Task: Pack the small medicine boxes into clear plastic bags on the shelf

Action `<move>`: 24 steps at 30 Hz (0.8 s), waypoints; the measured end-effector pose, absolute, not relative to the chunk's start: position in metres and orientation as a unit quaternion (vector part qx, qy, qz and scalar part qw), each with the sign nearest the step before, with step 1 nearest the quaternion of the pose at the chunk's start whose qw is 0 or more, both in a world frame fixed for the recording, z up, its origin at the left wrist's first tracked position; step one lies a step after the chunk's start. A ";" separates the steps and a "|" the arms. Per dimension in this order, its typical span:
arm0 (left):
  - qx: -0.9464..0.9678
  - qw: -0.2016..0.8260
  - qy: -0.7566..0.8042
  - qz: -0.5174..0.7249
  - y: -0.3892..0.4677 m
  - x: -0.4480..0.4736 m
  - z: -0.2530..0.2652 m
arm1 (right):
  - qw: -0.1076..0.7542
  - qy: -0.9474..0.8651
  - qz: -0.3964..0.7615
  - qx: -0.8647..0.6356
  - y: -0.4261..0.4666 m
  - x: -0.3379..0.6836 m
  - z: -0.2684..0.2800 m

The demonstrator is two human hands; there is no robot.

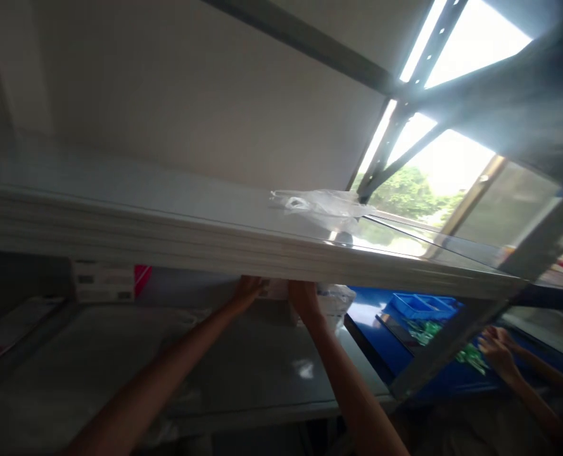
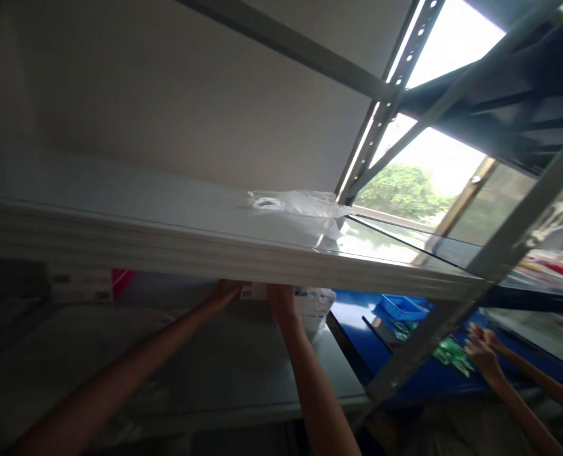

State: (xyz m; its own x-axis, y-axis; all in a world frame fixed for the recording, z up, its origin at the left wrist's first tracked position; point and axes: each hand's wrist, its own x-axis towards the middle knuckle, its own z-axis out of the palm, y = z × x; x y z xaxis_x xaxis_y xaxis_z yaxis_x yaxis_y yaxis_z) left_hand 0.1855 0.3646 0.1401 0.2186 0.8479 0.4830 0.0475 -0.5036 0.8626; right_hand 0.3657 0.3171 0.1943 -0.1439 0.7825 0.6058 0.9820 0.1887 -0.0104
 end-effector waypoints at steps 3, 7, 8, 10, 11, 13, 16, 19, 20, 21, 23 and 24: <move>0.734 0.327 0.329 0.496 0.331 0.145 0.120 | 0.280 -0.685 -0.241 -0.628 0.281 0.346 0.152; 0.797 0.322 0.328 0.392 0.284 0.087 0.108 | 0.301 -0.686 -0.146 -0.646 0.237 0.302 0.086; 0.800 0.314 0.331 0.390 0.274 0.076 0.110 | 0.304 -0.694 -0.111 -0.643 0.231 0.291 0.073; 0.792 0.285 0.348 0.413 0.254 0.060 0.117 | 0.292 -0.717 -0.046 -0.632 0.226 0.274 0.055; 0.781 0.265 0.368 0.430 0.247 0.056 0.119 | 0.282 -0.724 -0.019 -0.629 0.225 0.269 0.050; 0.747 0.225 0.429 0.455 0.236 0.050 0.118 | 0.261 -0.729 0.012 -0.633 0.226 0.265 0.047; 0.675 0.225 0.521 0.471 0.234 0.046 0.102 | 0.247 -0.726 0.015 -0.641 0.228 0.266 0.050; 0.624 0.291 0.554 0.468 0.241 0.044 0.085 | 0.243 -0.731 0.014 -0.637 0.227 0.268 0.055; 0.619 0.305 0.556 0.464 0.243 0.043 0.082 | 0.242 -0.732 0.014 -0.636 0.226 0.268 0.056; 0.618 0.311 0.556 0.460 0.244 0.042 0.081 | 0.241 -0.733 0.016 -0.636 0.226 0.268 0.057; 0.627 0.312 0.551 0.454 0.245 0.041 0.081 | 0.239 -0.733 0.022 -0.637 0.225 0.268 0.059; 0.632 0.314 0.547 0.451 0.245 0.041 0.081 | 0.237 -0.732 0.026 -0.638 0.225 0.267 0.059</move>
